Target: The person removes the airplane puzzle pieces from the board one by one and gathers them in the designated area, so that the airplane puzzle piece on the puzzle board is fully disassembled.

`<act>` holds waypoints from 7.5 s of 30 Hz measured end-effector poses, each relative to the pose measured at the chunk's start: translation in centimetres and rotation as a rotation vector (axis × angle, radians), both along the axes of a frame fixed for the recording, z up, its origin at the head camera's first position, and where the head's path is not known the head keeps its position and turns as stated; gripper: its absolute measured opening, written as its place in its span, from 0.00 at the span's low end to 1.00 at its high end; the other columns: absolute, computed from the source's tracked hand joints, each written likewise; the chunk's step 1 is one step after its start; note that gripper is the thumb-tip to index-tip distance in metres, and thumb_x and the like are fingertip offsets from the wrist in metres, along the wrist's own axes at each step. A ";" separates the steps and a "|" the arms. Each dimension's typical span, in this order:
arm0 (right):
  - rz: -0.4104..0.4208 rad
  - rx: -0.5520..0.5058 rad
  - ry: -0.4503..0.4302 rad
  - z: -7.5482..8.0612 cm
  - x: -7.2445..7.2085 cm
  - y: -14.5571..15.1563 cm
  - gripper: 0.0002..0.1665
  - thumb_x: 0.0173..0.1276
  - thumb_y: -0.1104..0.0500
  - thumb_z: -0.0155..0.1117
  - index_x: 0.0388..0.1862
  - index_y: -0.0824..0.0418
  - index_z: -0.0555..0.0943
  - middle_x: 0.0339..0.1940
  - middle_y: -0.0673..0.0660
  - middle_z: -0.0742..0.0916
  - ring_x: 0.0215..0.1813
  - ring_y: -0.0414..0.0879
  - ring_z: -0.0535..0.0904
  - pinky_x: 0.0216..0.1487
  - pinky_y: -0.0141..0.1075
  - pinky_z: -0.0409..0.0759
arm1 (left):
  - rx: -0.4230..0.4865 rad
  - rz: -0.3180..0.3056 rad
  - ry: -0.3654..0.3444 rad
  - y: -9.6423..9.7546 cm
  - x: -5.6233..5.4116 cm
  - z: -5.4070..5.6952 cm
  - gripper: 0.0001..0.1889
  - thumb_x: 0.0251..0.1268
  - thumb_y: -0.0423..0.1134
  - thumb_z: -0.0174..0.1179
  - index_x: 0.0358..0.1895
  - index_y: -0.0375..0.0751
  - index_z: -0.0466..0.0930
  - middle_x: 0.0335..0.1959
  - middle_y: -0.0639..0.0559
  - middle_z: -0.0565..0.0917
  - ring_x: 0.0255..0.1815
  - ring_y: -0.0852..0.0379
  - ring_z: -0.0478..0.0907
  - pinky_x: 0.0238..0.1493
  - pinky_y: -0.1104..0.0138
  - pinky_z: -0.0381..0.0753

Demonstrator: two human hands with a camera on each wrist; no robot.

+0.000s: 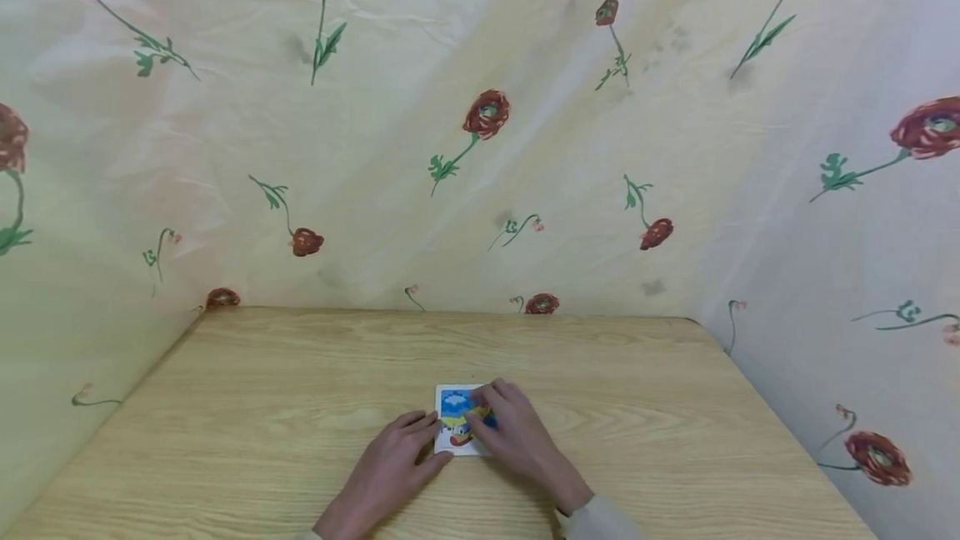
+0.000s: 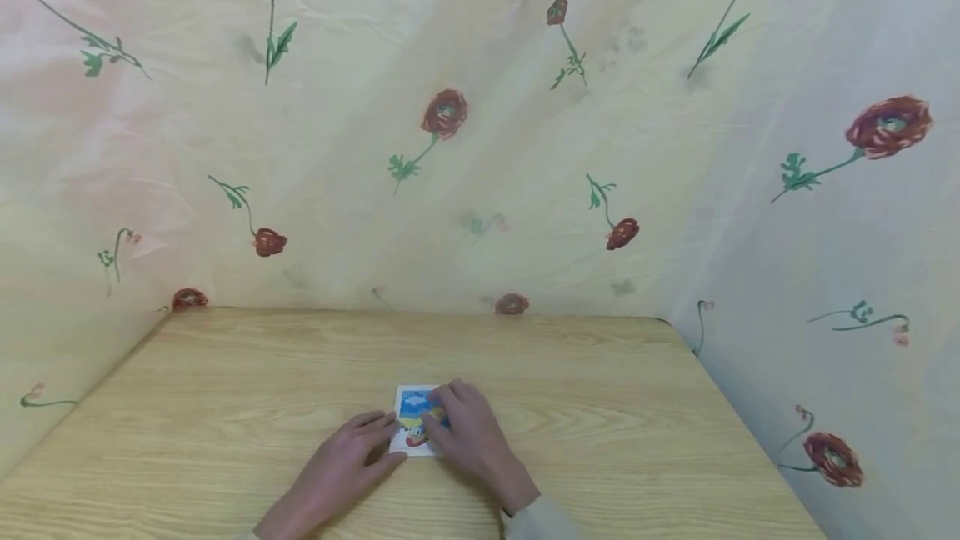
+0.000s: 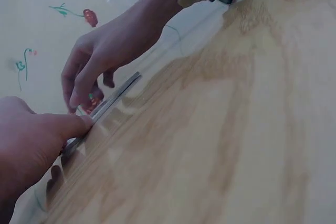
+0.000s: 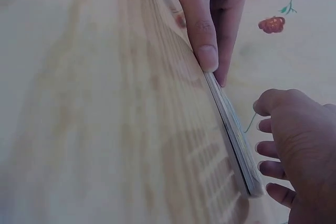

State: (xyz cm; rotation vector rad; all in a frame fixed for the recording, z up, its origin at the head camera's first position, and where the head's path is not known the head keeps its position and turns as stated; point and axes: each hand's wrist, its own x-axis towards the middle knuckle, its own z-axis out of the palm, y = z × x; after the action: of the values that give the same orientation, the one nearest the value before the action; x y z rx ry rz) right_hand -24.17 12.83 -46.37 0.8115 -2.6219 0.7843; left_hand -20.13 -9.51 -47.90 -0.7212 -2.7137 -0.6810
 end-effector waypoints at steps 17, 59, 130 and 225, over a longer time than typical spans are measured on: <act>-0.043 0.089 -0.039 0.1 -2.2 -2.6 0.13 0.75 0.54 0.68 0.53 0.59 0.83 0.47 0.53 0.79 0.46 0.46 0.69 0.47 0.42 0.72 | 0.021 0.025 -0.021 0.6 -0.1 -0.4 0.27 0.75 0.55 0.62 0.61 0.35 0.85 0.64 0.42 0.82 0.66 0.43 0.77 0.60 0.49 0.80; -0.094 0.086 -0.159 -0.2 -2.3 -4.1 0.16 0.77 0.51 0.65 0.54 0.58 0.75 0.50 0.58 0.74 0.49 0.53 0.65 0.45 0.46 0.61 | 0.087 0.015 -0.033 0.3 0.0 -0.4 0.26 0.74 0.55 0.63 0.61 0.36 0.85 0.64 0.43 0.82 0.67 0.43 0.77 0.58 0.47 0.81; -0.265 -0.272 -0.223 -0.2 -2.1 6.8 0.12 0.75 0.66 0.61 0.55 0.62 0.81 0.38 0.51 0.81 0.46 0.50 0.71 0.53 0.51 0.58 | 0.092 0.065 -0.105 0.6 0.1 -0.4 0.25 0.72 0.51 0.66 0.62 0.37 0.84 0.65 0.44 0.82 0.68 0.43 0.76 0.59 0.46 0.80; -0.138 0.084 -0.024 -1.0 -2.3 -1.0 0.10 0.75 0.57 0.68 0.52 0.54 0.83 0.43 0.51 0.77 0.46 0.49 0.66 0.44 0.42 0.62 | 0.077 0.057 -0.016 0.5 0.1 -0.6 0.24 0.72 0.50 0.66 0.60 0.36 0.85 0.63 0.45 0.83 0.66 0.45 0.78 0.56 0.49 0.83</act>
State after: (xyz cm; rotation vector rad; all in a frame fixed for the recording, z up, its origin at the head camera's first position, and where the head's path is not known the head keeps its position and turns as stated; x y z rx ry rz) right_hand -26.47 11.86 -47.33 0.6378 -2.7135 0.6551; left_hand -19.99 -9.03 -48.47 -0.6207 -2.6940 -0.7762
